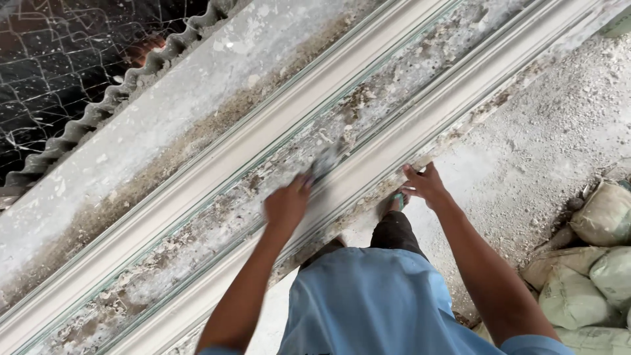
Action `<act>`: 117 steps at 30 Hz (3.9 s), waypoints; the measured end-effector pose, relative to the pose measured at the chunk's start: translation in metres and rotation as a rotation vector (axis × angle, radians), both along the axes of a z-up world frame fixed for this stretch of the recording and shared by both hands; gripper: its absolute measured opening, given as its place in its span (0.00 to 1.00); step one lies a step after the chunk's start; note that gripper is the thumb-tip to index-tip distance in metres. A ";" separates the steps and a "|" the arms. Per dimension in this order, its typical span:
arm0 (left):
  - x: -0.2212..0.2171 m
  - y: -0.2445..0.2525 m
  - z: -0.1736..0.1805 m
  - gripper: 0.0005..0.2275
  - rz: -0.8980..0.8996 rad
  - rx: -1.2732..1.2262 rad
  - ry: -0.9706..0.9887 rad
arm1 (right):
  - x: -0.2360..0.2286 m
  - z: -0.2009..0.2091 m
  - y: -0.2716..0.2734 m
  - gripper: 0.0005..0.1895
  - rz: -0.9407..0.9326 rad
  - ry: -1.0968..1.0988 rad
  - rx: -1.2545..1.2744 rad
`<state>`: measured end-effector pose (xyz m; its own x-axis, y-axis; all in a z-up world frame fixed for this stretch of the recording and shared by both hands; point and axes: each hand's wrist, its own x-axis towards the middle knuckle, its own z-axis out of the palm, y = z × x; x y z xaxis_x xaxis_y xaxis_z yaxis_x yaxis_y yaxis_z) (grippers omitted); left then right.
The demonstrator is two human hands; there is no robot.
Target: Applying finishing compound to plaster mouldings using a spatula to fill gaps and smooth the surface.
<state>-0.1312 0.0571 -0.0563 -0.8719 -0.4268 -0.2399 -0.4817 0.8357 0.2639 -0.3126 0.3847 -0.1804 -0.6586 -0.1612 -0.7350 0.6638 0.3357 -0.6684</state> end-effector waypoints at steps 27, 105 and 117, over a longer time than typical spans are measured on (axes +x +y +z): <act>-0.021 0.022 0.058 0.22 -0.146 -0.211 -0.396 | -0.303 -0.060 0.176 0.54 -0.163 0.004 0.006; -0.329 0.204 -0.021 0.18 -0.547 -0.100 0.011 | -0.379 -0.054 0.239 0.30 -0.007 0.099 -0.159; -0.310 0.207 0.006 0.21 -0.595 -0.299 0.033 | -0.390 -0.050 0.243 0.38 0.151 0.103 -0.041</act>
<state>-0.4414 0.2640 -0.0507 -0.9842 0.0854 -0.1552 0.0886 0.9960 -0.0139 -0.7026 0.6279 -0.2305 -0.6959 -0.2926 -0.6558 0.5351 0.3977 -0.7453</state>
